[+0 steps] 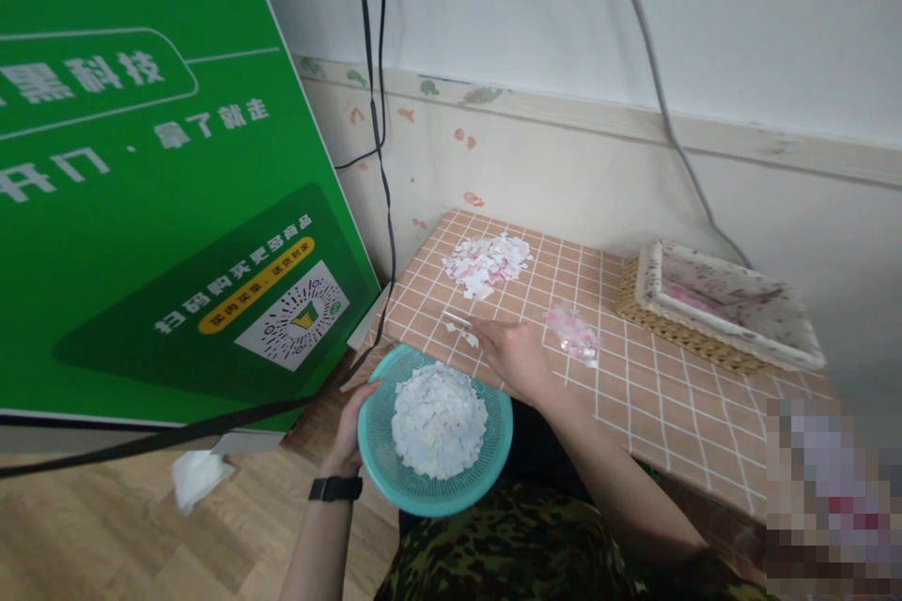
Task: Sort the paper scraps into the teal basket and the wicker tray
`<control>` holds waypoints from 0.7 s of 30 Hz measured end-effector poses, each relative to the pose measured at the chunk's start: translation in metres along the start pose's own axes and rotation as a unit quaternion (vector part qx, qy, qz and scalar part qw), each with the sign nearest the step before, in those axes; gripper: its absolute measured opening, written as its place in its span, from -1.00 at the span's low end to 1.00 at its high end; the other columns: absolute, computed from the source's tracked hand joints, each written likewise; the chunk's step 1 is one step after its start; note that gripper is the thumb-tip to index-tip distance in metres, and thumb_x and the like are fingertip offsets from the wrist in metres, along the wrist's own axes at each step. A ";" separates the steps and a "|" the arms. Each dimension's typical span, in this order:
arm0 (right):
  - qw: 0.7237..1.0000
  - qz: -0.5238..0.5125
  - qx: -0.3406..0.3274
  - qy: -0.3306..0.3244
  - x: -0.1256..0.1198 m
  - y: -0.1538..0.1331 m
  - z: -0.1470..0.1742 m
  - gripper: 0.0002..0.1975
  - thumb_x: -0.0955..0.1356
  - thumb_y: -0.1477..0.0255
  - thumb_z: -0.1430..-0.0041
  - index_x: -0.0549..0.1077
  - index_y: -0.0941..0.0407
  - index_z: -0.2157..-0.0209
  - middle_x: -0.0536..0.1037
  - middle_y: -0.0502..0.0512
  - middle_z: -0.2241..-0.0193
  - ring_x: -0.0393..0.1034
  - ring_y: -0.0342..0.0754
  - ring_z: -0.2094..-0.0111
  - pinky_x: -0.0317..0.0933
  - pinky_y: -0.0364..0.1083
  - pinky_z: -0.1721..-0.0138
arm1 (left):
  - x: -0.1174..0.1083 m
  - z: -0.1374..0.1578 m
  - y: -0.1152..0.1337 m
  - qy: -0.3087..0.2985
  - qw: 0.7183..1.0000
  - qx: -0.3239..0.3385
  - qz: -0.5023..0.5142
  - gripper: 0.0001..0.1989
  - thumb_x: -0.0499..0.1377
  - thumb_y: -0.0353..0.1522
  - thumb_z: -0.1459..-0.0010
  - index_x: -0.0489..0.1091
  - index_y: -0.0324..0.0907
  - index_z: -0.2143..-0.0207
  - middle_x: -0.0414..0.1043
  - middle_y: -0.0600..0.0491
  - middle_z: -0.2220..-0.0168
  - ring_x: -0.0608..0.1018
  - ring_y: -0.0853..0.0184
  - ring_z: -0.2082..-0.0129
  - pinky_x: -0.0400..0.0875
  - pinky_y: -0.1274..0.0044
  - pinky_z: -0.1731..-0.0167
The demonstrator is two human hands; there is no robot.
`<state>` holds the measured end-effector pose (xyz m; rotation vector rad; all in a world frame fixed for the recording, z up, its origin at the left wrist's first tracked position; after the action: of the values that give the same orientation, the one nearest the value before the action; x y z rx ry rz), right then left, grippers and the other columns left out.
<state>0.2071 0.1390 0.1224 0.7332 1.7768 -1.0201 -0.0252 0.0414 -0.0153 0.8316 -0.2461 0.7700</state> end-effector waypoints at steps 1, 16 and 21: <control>1.000 0.000 -0.001 -0.002 0.001 0.001 0.000 -0.69 0.21 0.44 -0.19 0.45 0.00 0.08 0.57 0.05 0.46 0.42 -0.10 0.46 0.16 -0.19 0.46 | 0.001 0.000 0.000 -0.003 1.000 -0.002 -0.002 -0.84 0.21 -0.37 0.05 0.49 -0.31 0.43 0.55 -0.05 0.55 0.55 0.23 0.57 0.44 0.45 0.48; 0.994 -0.082 -0.057 0.031 -0.022 0.002 0.028 -0.69 0.19 0.44 -0.22 0.46 0.07 0.08 0.59 0.08 0.33 0.45 -0.12 0.40 0.25 -0.15 0.37 | 0.007 0.000 -0.002 -0.034 0.999 0.002 0.009 -0.89 0.23 -0.38 0.07 0.48 -0.28 0.49 0.54 0.02 0.60 0.53 0.29 0.60 0.44 0.49 0.52; 0.997 0.023 0.011 0.077 -0.042 0.067 -0.024 -0.70 0.22 0.35 -0.22 0.48 0.03 0.09 0.59 0.10 0.35 0.47 -0.04 0.38 0.22 -0.11 0.37 | 0.006 -0.004 -0.013 -0.022 1.000 0.016 0.016 -0.86 0.23 -0.38 0.07 0.49 -0.28 0.43 0.56 -0.02 0.54 0.55 0.26 0.56 0.45 0.46 0.48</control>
<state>0.2679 0.1896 0.1448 0.8832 1.8734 -0.9753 -0.0123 0.0422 -0.0226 0.8772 -0.2868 0.7872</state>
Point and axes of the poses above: each hand's wrist, its own z-axis away from the middle knuckle, its own x-axis out of the palm, y = z × x, the point moved 4 cm from there along -z, towards the middle knuckle
